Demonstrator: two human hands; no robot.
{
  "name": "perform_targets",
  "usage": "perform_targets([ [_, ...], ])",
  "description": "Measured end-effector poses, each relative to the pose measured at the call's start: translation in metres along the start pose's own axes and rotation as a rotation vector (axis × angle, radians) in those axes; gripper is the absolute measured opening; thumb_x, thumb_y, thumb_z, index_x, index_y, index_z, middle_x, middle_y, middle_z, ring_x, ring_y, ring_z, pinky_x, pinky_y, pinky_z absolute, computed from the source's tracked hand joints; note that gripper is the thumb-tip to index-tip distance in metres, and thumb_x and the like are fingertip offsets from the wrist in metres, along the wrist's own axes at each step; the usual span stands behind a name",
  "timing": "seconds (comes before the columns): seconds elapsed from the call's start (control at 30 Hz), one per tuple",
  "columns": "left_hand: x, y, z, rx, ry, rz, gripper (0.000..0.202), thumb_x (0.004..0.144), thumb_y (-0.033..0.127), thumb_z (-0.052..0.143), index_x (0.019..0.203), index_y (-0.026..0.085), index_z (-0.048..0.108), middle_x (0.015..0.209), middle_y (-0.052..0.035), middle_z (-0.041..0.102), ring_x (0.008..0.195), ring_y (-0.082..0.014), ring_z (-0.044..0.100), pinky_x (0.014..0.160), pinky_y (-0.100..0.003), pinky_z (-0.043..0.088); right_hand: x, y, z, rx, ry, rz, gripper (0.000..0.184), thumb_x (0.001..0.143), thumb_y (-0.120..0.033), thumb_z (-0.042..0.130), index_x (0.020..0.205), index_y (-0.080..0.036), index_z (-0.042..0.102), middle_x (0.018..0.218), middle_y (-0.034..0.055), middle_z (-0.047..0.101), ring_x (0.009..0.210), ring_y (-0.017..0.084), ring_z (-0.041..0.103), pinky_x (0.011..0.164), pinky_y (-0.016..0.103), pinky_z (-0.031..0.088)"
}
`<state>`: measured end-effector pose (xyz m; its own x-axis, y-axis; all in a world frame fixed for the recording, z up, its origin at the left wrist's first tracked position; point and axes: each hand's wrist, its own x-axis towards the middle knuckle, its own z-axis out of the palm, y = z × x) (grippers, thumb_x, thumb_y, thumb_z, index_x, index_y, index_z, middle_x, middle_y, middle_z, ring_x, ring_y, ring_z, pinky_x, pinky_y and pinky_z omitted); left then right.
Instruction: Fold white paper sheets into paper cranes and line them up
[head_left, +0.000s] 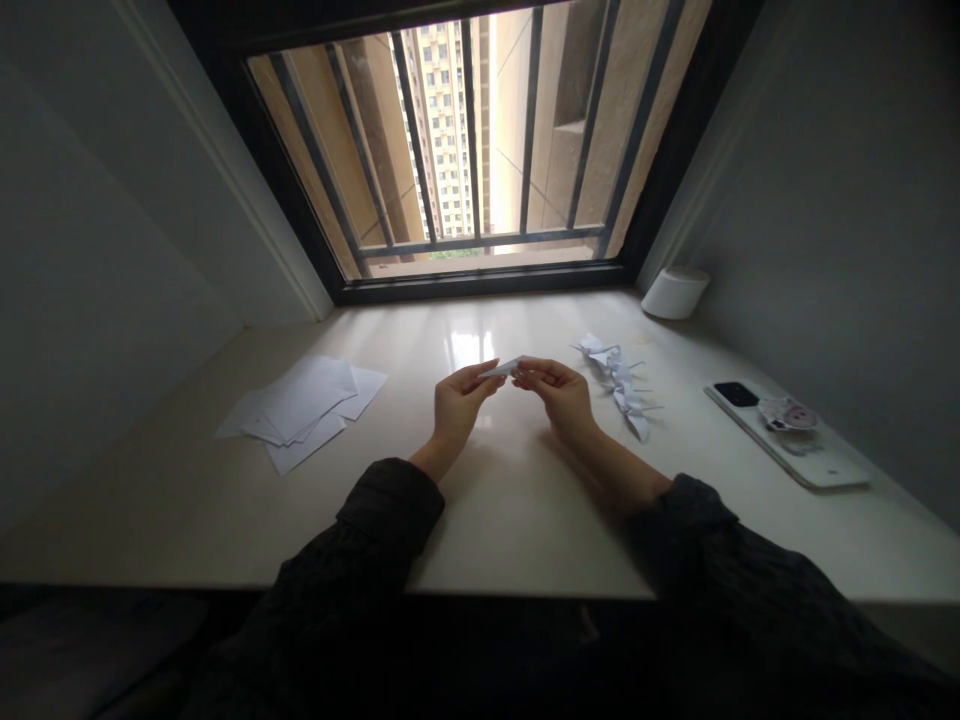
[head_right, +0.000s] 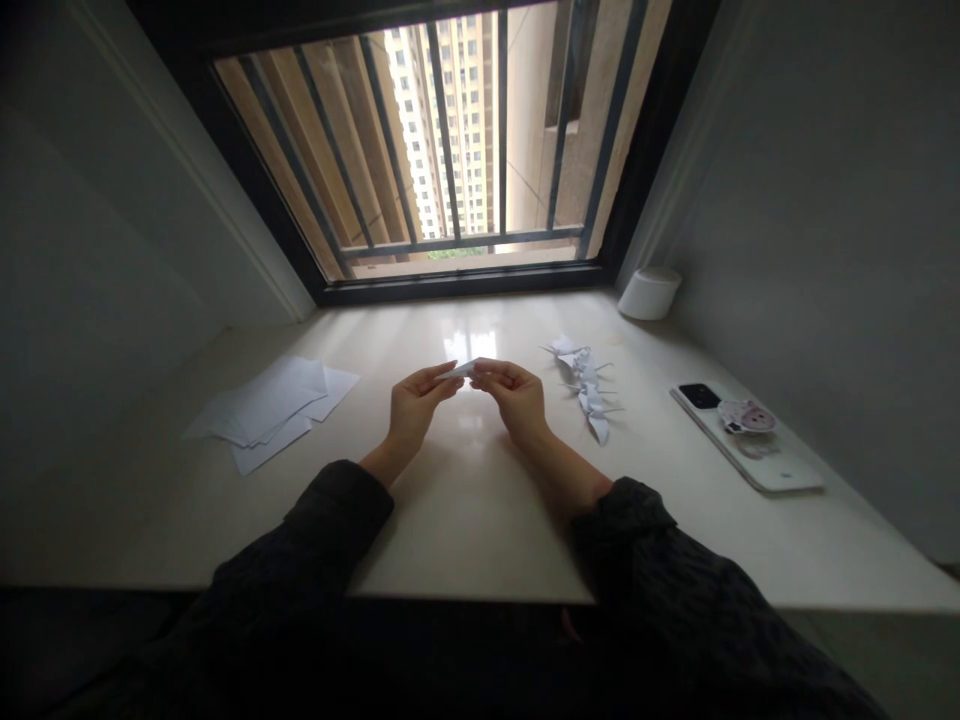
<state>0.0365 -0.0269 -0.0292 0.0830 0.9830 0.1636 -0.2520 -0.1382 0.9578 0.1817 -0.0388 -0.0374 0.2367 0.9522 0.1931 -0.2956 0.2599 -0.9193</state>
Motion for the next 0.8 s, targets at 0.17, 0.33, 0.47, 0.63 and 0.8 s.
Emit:
perform_targets([
  [0.17, 0.0009, 0.0008, -0.0007, -0.037, -0.017, -0.07, 0.043, 0.061, 0.029, 0.08, 0.101, 0.018, 0.071, 0.089, -0.0077, 0.074, 0.085, -0.0194, 0.069, 0.087, -0.039, 0.051, 0.0004, -0.0009, 0.0007, 0.027, -0.005, -0.011, 0.025, 0.058, -0.031, 0.082, 0.08, -0.021, 0.074, 0.077, 0.0026, 0.075, 0.071, 0.019, 0.069, 0.08, 0.041, 0.055],
  [0.33, 0.0017, 0.0012, -0.0009, -0.042, -0.019, -0.099, 0.043, 0.061, 0.03, 0.08, 0.1, 0.016, 0.071, 0.087, -0.0079, 0.074, 0.08, -0.0187, 0.069, 0.086, -0.039, 0.052, 0.0008, -0.0016, -0.0001, 0.016, -0.002, 0.014, 0.027, 0.058, -0.032, 0.082, 0.081, -0.021, 0.073, 0.075, 0.0025, 0.074, 0.068, 0.019, 0.069, 0.077, 0.039, 0.055],
  [0.47, 0.0019, 0.0008, -0.0014, -0.048, -0.033, -0.109, 0.041, 0.062, 0.029, 0.079, 0.1, 0.016, 0.071, 0.088, -0.0079, 0.074, 0.08, -0.0186, 0.069, 0.087, -0.039, 0.051, 0.0018, -0.0013, -0.0017, -0.004, 0.005, 0.043, 0.029, 0.057, -0.034, 0.082, 0.081, -0.021, 0.073, 0.073, 0.0023, 0.074, 0.066, 0.018, 0.068, 0.076, 0.038, 0.054],
  [0.63, 0.0013, 0.0022, -0.0026, -0.07, -0.066, -0.139, 0.041, 0.062, 0.028, 0.079, 0.101, 0.016, 0.071, 0.087, -0.0072, 0.074, 0.083, -0.0189, 0.069, 0.09, -0.04, 0.049, 0.0045, 0.001, -0.0044, -0.022, 0.016, 0.063, 0.03, 0.056, -0.034, 0.082, 0.081, -0.021, 0.073, 0.07, 0.0019, 0.073, 0.065, 0.017, 0.068, 0.071, 0.034, 0.052],
  [0.8, 0.0008, 0.0027, -0.0033, -0.069, -0.075, -0.138, 0.044, 0.062, 0.029, 0.079, 0.104, 0.017, 0.07, 0.093, -0.0079, 0.074, 0.089, -0.0208, 0.068, 0.094, -0.042, 0.047, 0.0056, 0.002, -0.0049, -0.06, 0.053, 0.077, 0.031, 0.056, -0.035, 0.081, 0.082, -0.02, 0.072, 0.068, 0.0021, 0.072, 0.066, 0.017, 0.068, 0.066, 0.03, 0.049],
])
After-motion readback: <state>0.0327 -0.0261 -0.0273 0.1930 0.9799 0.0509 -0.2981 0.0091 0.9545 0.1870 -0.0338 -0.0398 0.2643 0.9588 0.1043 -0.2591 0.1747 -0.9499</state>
